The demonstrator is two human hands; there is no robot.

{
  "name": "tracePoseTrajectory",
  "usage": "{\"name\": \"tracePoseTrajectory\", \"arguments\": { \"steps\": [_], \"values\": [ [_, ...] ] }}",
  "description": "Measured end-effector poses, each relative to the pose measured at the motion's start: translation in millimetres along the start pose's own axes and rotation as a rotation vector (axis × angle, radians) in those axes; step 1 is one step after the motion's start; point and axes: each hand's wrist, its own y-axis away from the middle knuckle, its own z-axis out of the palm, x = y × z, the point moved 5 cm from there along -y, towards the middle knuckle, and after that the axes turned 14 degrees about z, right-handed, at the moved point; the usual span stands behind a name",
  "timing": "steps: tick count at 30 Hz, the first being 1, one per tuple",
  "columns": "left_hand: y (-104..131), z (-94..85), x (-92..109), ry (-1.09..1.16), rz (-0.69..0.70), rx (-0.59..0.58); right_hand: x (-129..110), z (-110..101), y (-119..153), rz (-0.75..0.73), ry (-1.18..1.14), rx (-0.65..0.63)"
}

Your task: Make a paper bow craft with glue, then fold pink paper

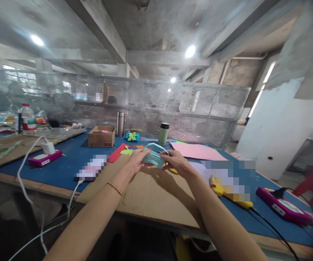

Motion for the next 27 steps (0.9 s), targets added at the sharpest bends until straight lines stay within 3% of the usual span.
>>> {"name": "tracePoseTrajectory", "arguments": {
  "steps": [4,8,12,18,27],
  "values": [
    [1,0.9,0,0.012,0.028,-0.008,4,-1,0,0.021,-0.050,-0.022],
    [0,2.1,0,0.039,0.051,-0.025,9,5,-2,0.058,-0.152,-0.134],
    [1,-0.2,-2,-0.083,-0.015,-0.055,12,7,-5,0.075,-0.150,-0.178],
    [1,-6.6,3,-0.205,0.010,-0.110,12,3,-6,0.071,-0.176,-0.208],
    [2,-5.3,13,-0.290,0.205,-0.146,8,-2,-2,0.140,-0.163,-0.154]
  ]
}}
